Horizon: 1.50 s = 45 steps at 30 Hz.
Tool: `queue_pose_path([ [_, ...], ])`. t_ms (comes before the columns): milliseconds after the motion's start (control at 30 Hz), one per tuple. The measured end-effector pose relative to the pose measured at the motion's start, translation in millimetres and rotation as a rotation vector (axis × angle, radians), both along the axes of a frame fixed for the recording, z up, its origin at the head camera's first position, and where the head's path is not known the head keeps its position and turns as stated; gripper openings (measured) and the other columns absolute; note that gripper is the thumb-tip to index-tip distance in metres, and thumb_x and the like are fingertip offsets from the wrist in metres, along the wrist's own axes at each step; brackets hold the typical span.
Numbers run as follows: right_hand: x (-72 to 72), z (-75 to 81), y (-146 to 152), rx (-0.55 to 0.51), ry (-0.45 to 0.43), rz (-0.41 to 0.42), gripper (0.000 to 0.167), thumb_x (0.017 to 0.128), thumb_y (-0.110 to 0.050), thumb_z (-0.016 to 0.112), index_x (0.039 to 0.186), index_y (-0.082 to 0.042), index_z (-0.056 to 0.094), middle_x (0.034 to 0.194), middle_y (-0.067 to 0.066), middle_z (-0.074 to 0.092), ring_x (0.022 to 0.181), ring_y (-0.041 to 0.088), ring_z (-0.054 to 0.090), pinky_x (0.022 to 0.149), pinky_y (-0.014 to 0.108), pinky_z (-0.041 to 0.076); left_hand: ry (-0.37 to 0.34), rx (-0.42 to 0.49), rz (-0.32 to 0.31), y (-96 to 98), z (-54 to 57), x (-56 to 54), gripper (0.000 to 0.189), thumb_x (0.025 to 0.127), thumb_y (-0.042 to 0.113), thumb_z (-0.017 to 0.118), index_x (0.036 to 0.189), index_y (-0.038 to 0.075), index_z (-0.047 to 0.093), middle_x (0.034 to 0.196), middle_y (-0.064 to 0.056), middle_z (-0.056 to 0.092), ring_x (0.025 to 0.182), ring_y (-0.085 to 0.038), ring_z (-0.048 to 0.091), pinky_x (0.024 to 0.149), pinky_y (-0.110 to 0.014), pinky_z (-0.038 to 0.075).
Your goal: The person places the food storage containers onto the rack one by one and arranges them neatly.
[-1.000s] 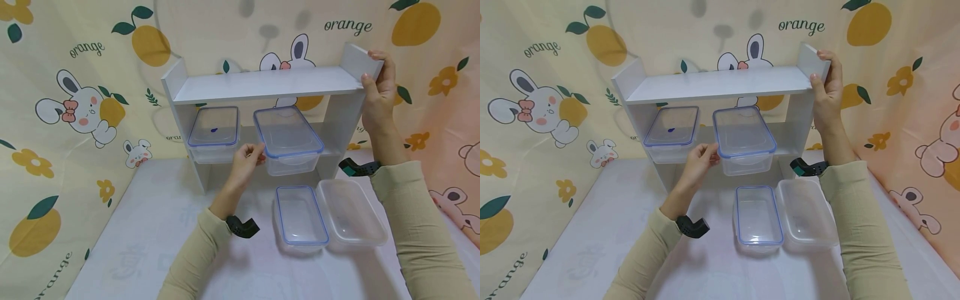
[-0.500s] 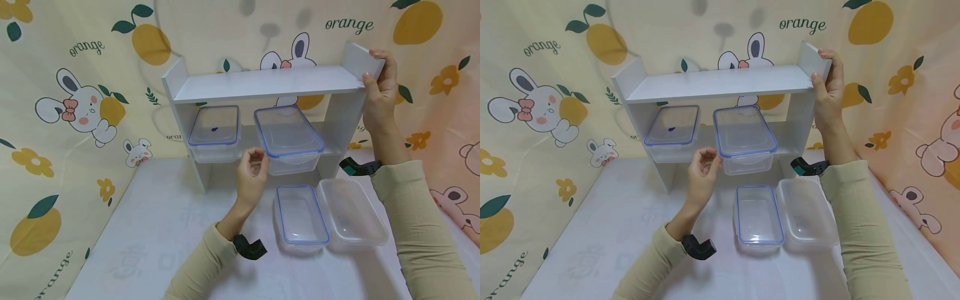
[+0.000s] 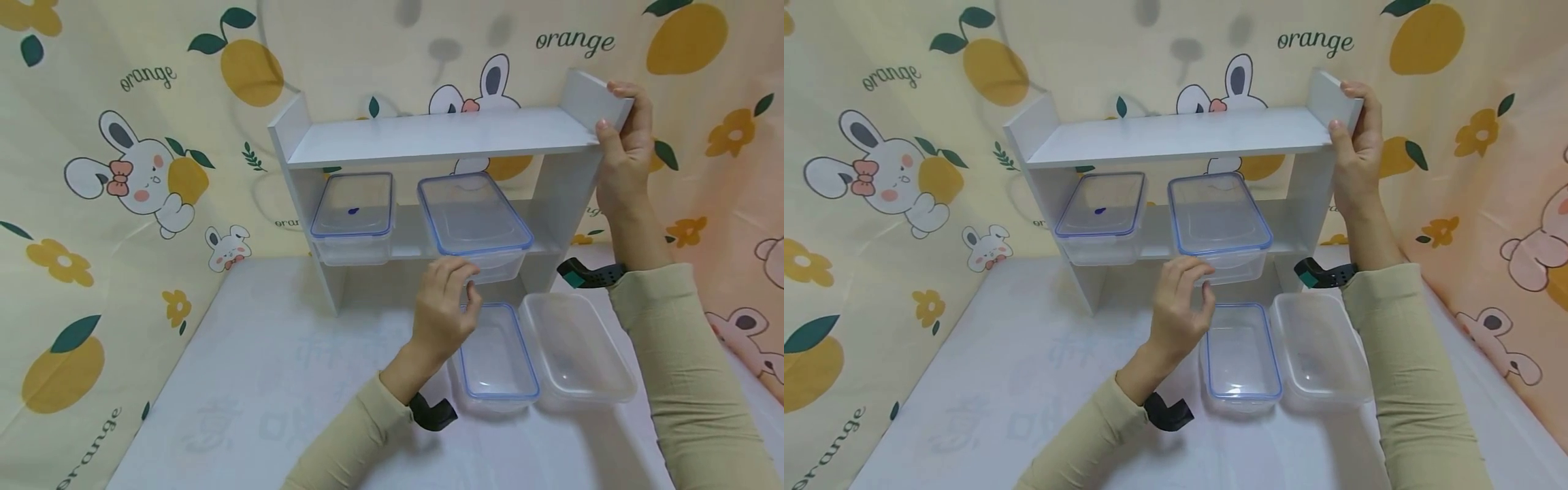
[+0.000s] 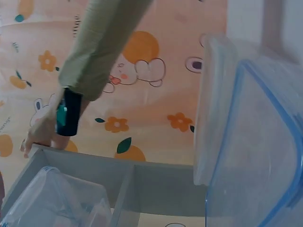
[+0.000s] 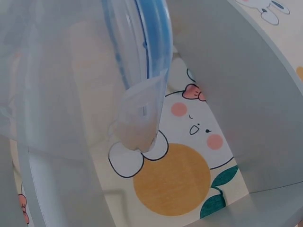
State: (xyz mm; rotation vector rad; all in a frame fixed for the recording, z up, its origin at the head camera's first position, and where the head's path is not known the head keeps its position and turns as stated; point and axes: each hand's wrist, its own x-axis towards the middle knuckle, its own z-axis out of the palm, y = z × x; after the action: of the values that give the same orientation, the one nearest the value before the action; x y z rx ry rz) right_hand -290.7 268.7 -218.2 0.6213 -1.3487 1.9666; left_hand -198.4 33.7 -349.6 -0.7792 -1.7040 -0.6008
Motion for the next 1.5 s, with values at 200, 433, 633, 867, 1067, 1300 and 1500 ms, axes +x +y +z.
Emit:
queue_pose_path([
  [200,0.8,1.0,0.7,0.011,-0.003,-0.017,0.03,0.093,0.005,0.045,0.118,-0.013,0.046,0.142,0.0,0.04,0.133,0.017,0.035,0.122,0.029,0.025,0.087,-0.266,0.154,9.1,0.4,0.6,0.037,0.077,0.012,0.064,0.114,0.006,0.064,0.124,-0.008,0.065,0.124,-0.023,0.057,0.111,-0.035,0.043],
  [433,-0.9,0.1,1.6,0.014,-0.005,-0.021,0.031,0.093,0.005,0.044,0.118,-0.014,0.046,0.142,0.0,0.04,0.133,0.017,0.035,0.122,0.029,0.024,-0.019,-0.48,0.385,17.1,-1.6,5.0,0.055,0.086,0.033,0.061,0.136,0.011,0.052,0.146,-0.004,0.051,0.139,-0.022,0.044,0.127,-0.044,0.004],
  [633,-0.8,0.6,1.2,0.008,-0.002,-0.026,0.031,0.093,0.005,0.044,0.118,-0.013,0.046,0.142,0.0,0.04,0.134,0.017,0.035,0.122,0.029,0.023,-0.045,-0.497,0.451,19.2,-1.9,4.1,0.06,0.086,0.038,0.061,0.138,0.012,0.05,0.148,-0.002,0.048,0.14,-0.019,0.041,0.125,-0.043,-0.011],
  [867,-0.9,0.4,0.9,-0.001,0.002,-0.022,0.031,0.092,0.006,0.046,0.117,-0.013,0.048,0.141,0.001,0.041,0.134,0.017,0.035,0.122,0.029,0.023,-0.056,-0.468,0.475,16.3,-1.7,-0.6,0.056,0.086,0.035,0.06,0.137,0.013,0.052,0.148,-0.001,0.048,0.139,-0.017,0.042,0.128,-0.041,0.004],
  [1067,-1.1,0.7,1.2,0.001,0.002,-0.025,0.031,0.093,0.006,0.045,0.117,-0.014,0.048,0.141,0.0,0.041,0.133,0.016,0.035,0.121,0.029,0.023,-0.082,-0.484,0.471,12.0,0.2,-7.3,0.059,0.085,0.035,0.063,0.138,0.012,0.052,0.148,-0.002,0.048,0.139,-0.017,0.042,0.119,-0.036,0.031],
  [1300,-5.2,-0.4,1.9,0.032,0.022,-0.085,0.022,0.098,-0.003,0.041,0.116,-0.014,0.049,0.135,0.0,0.046,0.132,0.015,0.038,0.12,0.027,0.024,-0.142,-0.529,0.418,4.8,2.4,-15.2,0.06,0.088,0.032,0.06,0.141,0.008,0.046,0.151,-0.005,0.044,0.142,-0.02,0.04,0.121,-0.037,0.029],
  [1500,-11.3,-2.3,5.3,0.072,0.09,-0.145,0.022,0.097,-0.003,0.044,0.115,-0.012,0.053,0.131,0.004,0.05,0.129,0.019,0.042,0.118,0.03,0.026,-0.186,-0.545,0.388,0.7,2.9,-18.3,0.061,0.09,0.03,0.059,0.143,0.006,0.043,0.153,-0.007,0.042,0.144,-0.022,0.037,0.122,-0.038,0.028],
])
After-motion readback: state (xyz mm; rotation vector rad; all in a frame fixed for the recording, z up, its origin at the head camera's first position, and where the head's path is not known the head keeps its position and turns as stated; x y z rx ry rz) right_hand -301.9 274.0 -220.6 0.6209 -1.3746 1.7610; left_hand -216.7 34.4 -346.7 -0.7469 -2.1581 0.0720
